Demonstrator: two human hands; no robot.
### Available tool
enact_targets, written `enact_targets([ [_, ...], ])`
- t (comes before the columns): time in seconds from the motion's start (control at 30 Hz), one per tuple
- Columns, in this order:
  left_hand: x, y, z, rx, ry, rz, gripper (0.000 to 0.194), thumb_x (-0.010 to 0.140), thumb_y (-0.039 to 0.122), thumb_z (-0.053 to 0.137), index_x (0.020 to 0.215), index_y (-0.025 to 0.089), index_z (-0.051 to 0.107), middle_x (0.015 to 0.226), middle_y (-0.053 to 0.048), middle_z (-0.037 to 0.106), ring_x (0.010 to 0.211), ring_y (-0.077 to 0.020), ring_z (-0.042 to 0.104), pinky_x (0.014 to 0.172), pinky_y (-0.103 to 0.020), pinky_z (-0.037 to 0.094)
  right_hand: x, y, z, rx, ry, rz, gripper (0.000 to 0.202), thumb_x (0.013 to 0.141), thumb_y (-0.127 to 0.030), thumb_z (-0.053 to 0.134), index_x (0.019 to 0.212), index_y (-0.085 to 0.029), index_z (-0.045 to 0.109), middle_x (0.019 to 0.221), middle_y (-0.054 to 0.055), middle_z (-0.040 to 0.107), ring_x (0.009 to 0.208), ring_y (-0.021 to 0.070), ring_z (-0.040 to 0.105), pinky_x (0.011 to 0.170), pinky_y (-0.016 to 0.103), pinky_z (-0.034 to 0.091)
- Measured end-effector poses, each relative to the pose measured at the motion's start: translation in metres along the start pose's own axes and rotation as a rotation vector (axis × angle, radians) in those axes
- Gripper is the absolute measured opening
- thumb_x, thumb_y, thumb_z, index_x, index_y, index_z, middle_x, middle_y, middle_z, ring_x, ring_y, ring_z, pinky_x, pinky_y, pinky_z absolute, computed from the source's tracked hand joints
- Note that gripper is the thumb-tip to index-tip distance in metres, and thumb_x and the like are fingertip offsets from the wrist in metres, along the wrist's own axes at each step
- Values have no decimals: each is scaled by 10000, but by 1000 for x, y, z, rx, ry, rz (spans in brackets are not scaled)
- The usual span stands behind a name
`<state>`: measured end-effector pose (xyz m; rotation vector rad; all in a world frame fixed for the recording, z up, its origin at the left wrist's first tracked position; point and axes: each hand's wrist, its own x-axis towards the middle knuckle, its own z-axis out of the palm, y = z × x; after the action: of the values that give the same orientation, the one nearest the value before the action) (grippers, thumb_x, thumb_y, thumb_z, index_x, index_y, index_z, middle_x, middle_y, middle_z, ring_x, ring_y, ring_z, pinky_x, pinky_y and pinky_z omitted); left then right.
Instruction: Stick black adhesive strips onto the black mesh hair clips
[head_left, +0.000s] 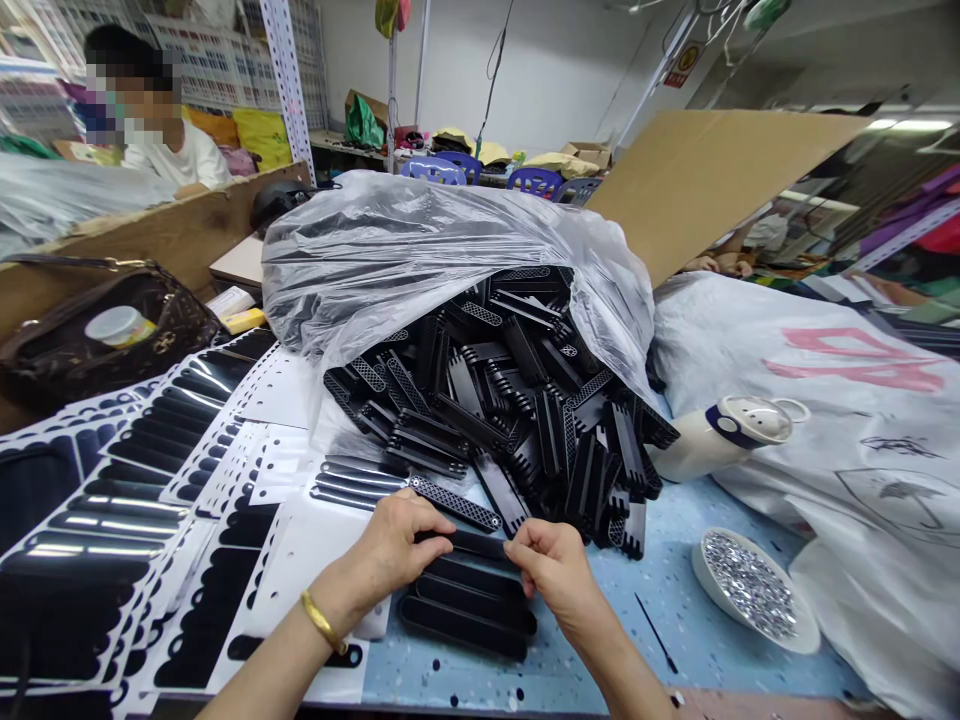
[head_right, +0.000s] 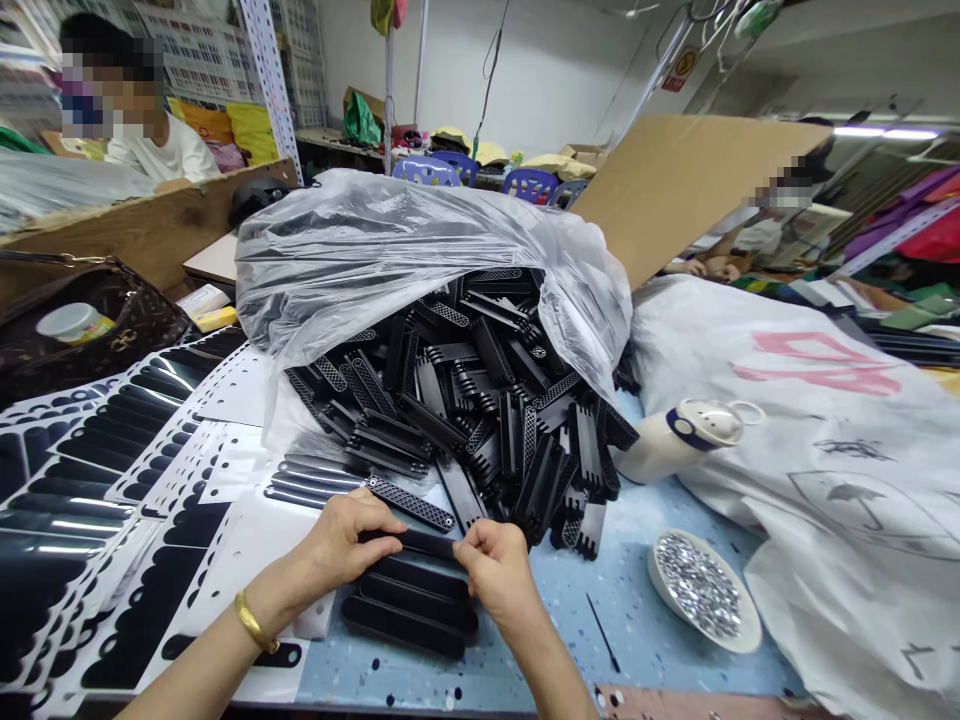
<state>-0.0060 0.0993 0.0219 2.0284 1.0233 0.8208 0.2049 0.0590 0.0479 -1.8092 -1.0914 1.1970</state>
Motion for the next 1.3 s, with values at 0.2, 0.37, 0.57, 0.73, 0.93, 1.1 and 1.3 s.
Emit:
enact_targets([
  [0.2,-1,-1,1,-1,1,3,179,712,96,814,853,207,808,773,-25,789,746,-197,679,734,-302,506,-1,-2,0,-52,7,-31,256,535,-422,576,403,-244,448,327,-64,385,298,90,378,369,236,232],
  [0.37,0,-1,1,-15,4,-2,173,719,101,811,850,214,807,787,-19,790,755,-191,678,736,-298,507,-6,-6,-2,-73,-16,-51,259,560,-438,565,429,-237,467,349,-55,412,317,101,409,384,238,273],
  [0.57,0,-1,0,-21,-3,-4,161,719,112,815,848,208,807,788,-21,792,764,-199,682,734,-303,507,-1,0,-2,-126,-18,-66,263,565,-447,541,426,-257,422,348,-59,380,311,106,395,373,244,254],
  [0.73,-1,-1,-1,-31,-7,-14,163,722,108,810,850,209,806,796,-20,792,772,-199,681,738,-305,508,3,7,-2,-186,-6,-101,255,589,-426,536,442,-252,422,371,-59,380,350,103,386,401,248,251],
  [0.93,-1,1,-2,-40,-20,-18,169,727,115,809,856,224,804,808,-12,793,783,-199,682,750,-309,509,3,7,-2,-270,22,-136,262,593,-352,571,438,-244,390,397,-77,320,409,84,307,432,248,197],
  [1.1,-1,1,-2,-46,-21,-21,165,735,118,801,854,232,802,814,-7,793,786,-197,680,752,-311,510,3,5,-1,-330,41,-153,253,590,-336,569,432,-240,397,411,-70,320,434,91,304,450,256,191],
  [1.3,0,0,-2,-39,-24,-23,162,741,136,793,853,253,802,815,-2,792,784,-190,681,752,-304,511,0,1,-3,-340,37,-176,255,605,-403,518,440,-246,403,422,-49,357,445,105,330,457,259,214],
])
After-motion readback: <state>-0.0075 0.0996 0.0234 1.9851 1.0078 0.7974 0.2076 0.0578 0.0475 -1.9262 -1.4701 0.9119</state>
